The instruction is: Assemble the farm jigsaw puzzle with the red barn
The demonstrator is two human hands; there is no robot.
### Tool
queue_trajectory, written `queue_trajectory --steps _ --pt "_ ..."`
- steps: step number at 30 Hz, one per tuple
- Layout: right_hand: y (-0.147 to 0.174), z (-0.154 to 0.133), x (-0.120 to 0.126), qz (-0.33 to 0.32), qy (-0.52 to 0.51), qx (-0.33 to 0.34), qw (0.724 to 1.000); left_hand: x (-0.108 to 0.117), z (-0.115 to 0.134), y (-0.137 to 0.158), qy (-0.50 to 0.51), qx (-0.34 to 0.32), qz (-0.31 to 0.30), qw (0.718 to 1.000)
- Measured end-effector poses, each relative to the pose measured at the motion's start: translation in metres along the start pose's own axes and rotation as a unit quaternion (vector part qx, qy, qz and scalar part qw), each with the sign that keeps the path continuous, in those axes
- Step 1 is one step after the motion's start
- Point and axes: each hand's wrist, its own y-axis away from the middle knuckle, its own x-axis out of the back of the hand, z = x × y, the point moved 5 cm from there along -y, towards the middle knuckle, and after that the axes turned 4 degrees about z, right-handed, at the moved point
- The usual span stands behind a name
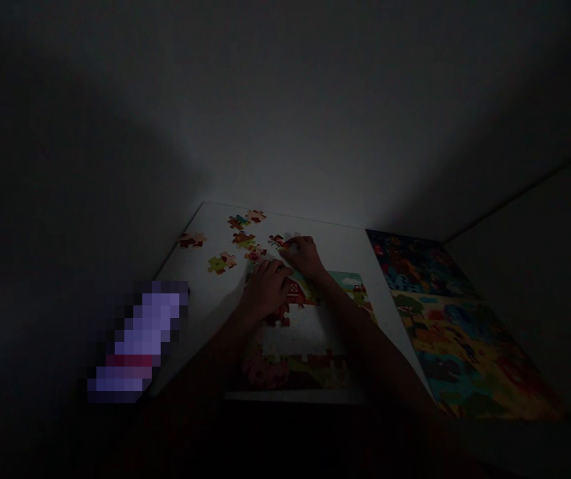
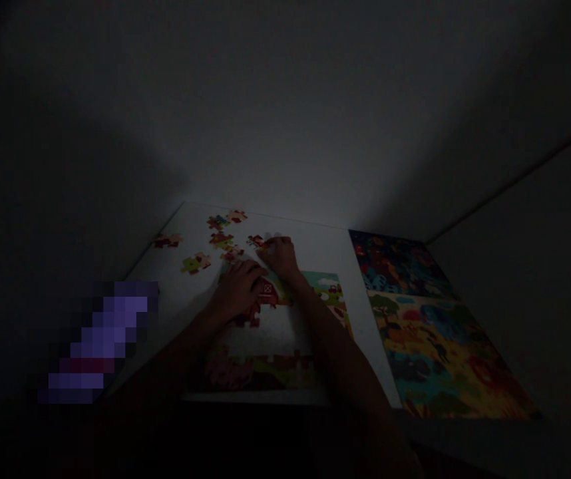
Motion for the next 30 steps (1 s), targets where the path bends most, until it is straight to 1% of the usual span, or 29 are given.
queue_trajectory --steps 5,8,12,14,20,23,26,30 --pt "-0.005 0.002 -0.002 -0.009 -0.019 -0.021 1.000 -0.002 -0.002 0.000 0.000 -0.008 0.012 1.000" --pt "-0.007 0.007 -0.002 -0.004 -0.057 -0.049 0.997 -0.002 -0.002 0.000 0.001 -0.013 0.020 1.000" --pt "-0.006 0.013 -0.004 -0.012 -0.169 -0.107 0.980 -0.001 -0.002 0.000 0.005 -0.007 0.019 1.000" --pt "-0.005 0.013 -0.003 -0.007 -0.216 -0.114 0.970 0.001 -0.001 0.000 0.005 -0.008 0.020 1.000" --pt "-0.006 0.008 0.003 0.017 -0.284 -0.131 0.950 0.002 -0.001 0.001 0.014 -0.009 0.026 1.000" --pt "-0.005 0.008 0.013 0.030 -0.318 -0.135 0.938 0.002 -0.002 0.001 0.019 -0.009 0.032 0.999" --pt "0.001 0.008 0.029 0.042 -0.341 -0.139 0.929 0.001 -0.002 0.001 0.020 -0.009 0.028 0.999" --pt "0.014 0.009 0.051 0.039 -0.330 -0.149 0.931 0.000 -0.003 0.000 0.017 -0.010 0.029 0.999"
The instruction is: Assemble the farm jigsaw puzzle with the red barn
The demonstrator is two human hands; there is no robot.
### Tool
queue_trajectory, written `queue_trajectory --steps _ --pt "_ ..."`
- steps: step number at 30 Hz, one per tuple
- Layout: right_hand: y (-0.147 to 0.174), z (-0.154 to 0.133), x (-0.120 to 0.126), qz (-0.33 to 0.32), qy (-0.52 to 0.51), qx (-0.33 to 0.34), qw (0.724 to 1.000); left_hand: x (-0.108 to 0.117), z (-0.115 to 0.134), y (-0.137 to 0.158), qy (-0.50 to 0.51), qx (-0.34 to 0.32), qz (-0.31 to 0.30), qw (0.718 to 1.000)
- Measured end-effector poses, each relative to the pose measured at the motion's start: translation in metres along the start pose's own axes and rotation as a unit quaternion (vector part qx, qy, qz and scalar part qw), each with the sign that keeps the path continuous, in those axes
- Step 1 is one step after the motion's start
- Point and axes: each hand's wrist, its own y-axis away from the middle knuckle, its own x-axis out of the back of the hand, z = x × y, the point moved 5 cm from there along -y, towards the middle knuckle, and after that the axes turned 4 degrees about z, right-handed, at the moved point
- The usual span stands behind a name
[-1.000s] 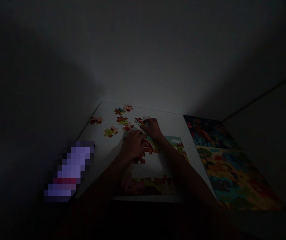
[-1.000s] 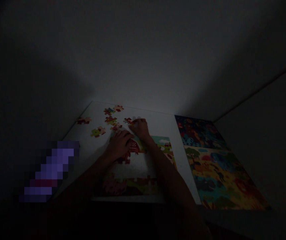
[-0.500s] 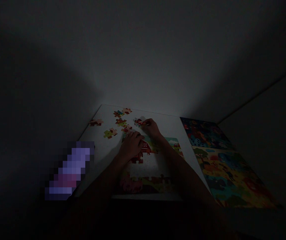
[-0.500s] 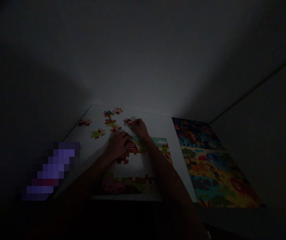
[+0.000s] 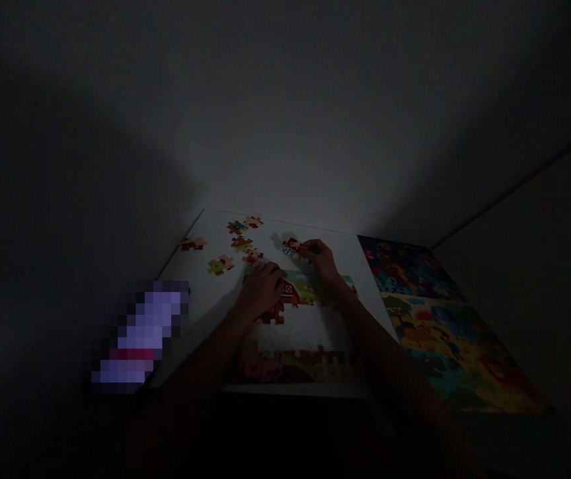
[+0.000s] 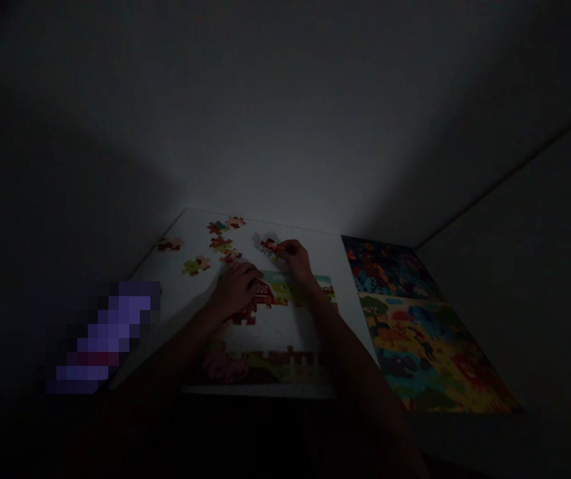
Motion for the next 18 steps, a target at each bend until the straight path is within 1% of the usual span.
queue_trajectory --steps 4,7,15,18 --pt "0.015 -0.003 0.017 0.001 0.021 -0.010 1.000 -0.001 0.000 0.000 0.002 -0.005 0.006 1.000" --pt "0.028 -0.002 0.026 -0.013 0.023 -0.018 0.999 -0.001 0.000 0.001 0.005 -0.006 0.006 1.000" --pt "0.070 -0.003 0.034 -0.104 0.036 -0.052 0.993 0.000 0.000 0.001 0.000 -0.006 0.004 1.000" --pt "0.079 -0.001 0.036 -0.119 0.025 -0.061 0.991 0.001 0.001 0.000 0.010 -0.002 0.004 1.000"
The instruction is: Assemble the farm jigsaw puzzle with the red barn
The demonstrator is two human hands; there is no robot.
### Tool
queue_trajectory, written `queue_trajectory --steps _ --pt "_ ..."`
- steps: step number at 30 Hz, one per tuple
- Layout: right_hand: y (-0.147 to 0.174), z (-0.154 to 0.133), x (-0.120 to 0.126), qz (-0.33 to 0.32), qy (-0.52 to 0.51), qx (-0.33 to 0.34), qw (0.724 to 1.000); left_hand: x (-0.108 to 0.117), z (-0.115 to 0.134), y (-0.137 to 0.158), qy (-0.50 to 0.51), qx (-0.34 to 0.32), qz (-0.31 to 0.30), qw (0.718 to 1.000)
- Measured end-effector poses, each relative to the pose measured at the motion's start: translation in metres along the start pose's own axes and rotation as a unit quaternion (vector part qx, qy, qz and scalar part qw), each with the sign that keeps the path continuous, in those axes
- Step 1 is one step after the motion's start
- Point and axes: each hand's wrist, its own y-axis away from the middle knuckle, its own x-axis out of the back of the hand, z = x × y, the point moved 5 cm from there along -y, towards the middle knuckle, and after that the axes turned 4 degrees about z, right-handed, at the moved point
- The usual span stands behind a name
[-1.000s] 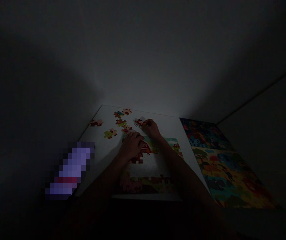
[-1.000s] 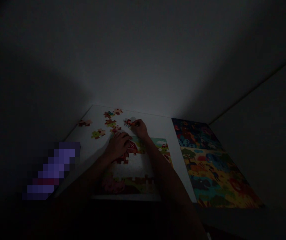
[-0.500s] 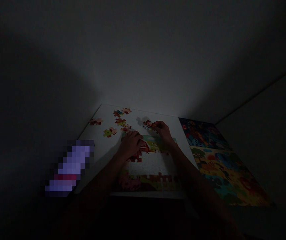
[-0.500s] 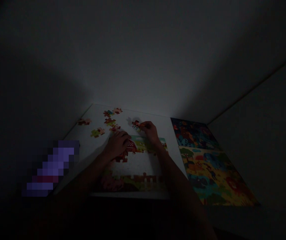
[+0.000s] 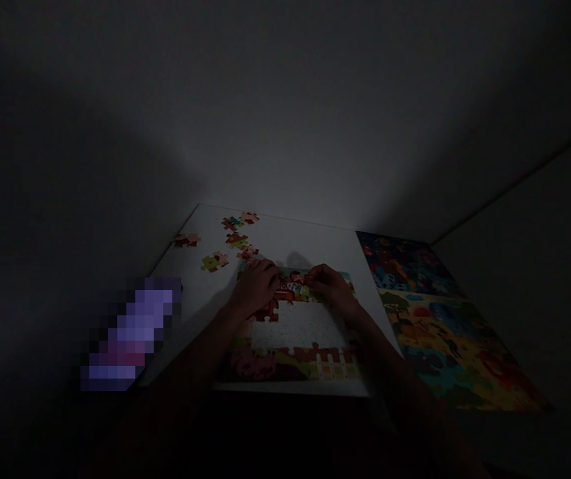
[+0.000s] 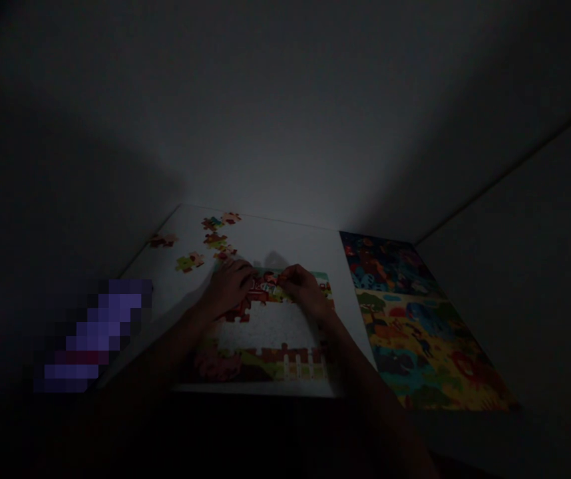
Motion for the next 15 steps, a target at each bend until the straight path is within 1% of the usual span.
queue_trajectory --steps 5,8,13,15 --pt "0.007 0.003 0.002 0.000 -0.017 0.003 1.000 0.000 -0.001 0.000 0.033 0.010 -0.008 0.999" --pt "0.011 0.002 0.003 -0.006 -0.022 0.002 1.000 0.000 -0.002 0.000 0.030 0.005 -0.016 0.999" --pt "0.019 -0.007 -0.002 -0.042 -0.034 0.026 0.998 0.000 0.000 0.003 0.027 -0.007 -0.033 0.999" --pt "0.021 -0.009 -0.006 -0.062 -0.040 0.018 0.997 0.000 0.000 0.004 0.027 -0.011 -0.041 0.999"
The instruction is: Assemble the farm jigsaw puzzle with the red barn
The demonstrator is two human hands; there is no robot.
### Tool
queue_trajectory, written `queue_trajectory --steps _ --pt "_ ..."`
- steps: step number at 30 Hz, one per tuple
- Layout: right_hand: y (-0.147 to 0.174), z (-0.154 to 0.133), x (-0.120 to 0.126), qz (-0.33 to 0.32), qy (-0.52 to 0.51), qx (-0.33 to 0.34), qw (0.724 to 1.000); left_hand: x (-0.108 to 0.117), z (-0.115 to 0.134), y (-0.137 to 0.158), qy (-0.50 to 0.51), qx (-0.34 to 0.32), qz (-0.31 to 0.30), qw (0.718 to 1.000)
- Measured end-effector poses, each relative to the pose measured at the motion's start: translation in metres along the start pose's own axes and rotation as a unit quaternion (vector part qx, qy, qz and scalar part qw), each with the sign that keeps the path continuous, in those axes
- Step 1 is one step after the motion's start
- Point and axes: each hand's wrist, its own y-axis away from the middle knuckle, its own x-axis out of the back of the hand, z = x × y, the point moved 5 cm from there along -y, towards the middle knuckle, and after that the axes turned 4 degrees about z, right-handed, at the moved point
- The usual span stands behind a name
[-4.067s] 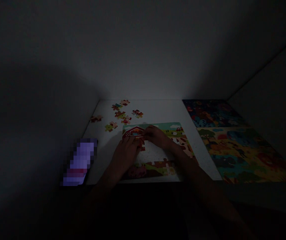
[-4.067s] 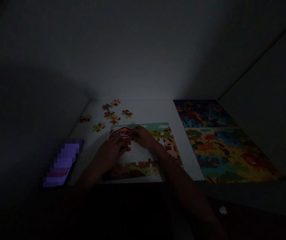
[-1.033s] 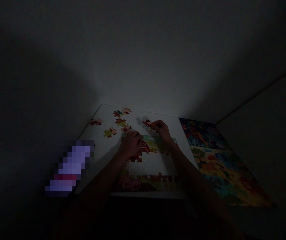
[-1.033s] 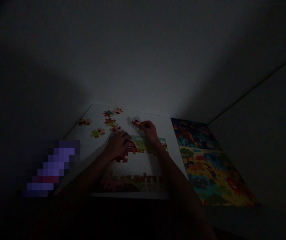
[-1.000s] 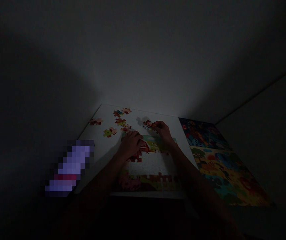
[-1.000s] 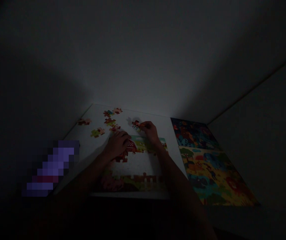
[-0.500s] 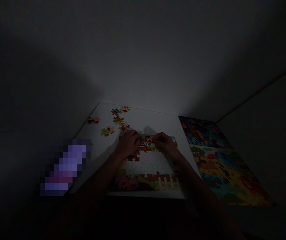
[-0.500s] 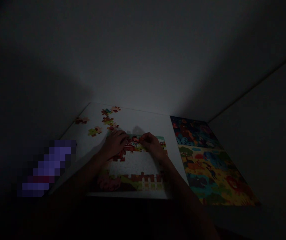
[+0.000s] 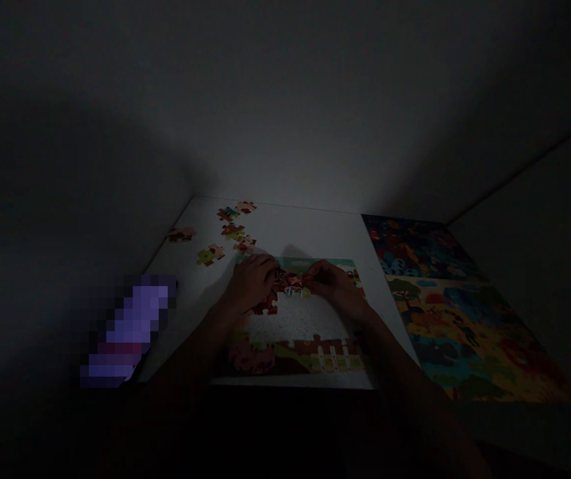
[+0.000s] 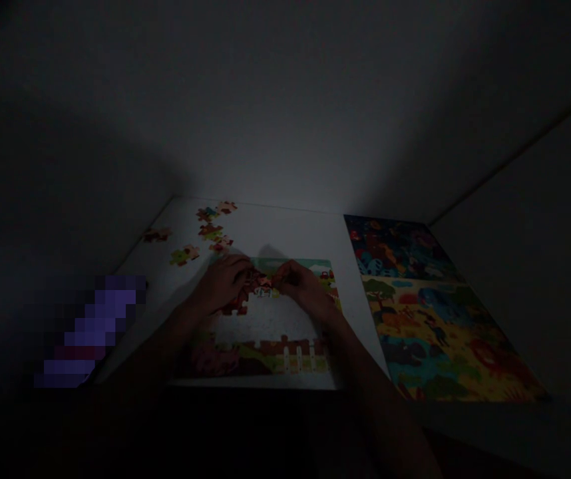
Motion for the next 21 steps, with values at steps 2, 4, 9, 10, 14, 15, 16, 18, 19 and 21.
queue_trajectory --steps 2,4,9,10,14,15,16,18,19,21 --pt "0.002 0.000 -0.004 -0.023 -0.003 -0.012 1.000 0.002 0.000 0.002 0.001 0.000 -0.006 1.000" --pt "0.003 0.000 -0.006 -0.037 0.000 -0.014 0.999 0.006 0.000 0.003 0.005 -0.003 -0.008 1.000" --pt "0.004 -0.001 -0.005 -0.050 0.007 -0.019 0.999 0.027 0.012 0.017 0.029 -0.032 -0.017 0.999" --pt "0.005 -0.002 -0.005 -0.057 0.009 -0.022 0.998 0.030 0.015 0.023 0.033 -0.038 -0.021 0.998" --pt "0.008 -0.002 -0.009 -0.075 0.021 -0.024 0.997 0.035 0.024 0.050 0.029 -0.066 -0.005 0.997" --pt "0.009 -0.002 -0.011 -0.082 0.023 -0.022 0.996 0.035 0.025 0.056 0.029 -0.072 0.000 0.997" --pt "0.009 -0.002 -0.012 -0.088 0.025 -0.020 0.996 0.034 0.026 0.061 0.030 -0.075 0.003 0.997" --pt "0.010 -0.001 -0.015 -0.101 0.025 -0.019 0.994 0.031 0.027 0.069 0.033 -0.073 0.009 0.997" --pt "0.011 0.000 -0.015 -0.106 0.024 -0.019 0.994 0.030 0.027 0.071 0.034 -0.070 0.013 0.997" --pt "0.011 0.002 -0.016 -0.112 0.026 -0.022 0.993 0.027 0.026 0.072 0.038 -0.065 0.012 0.997"
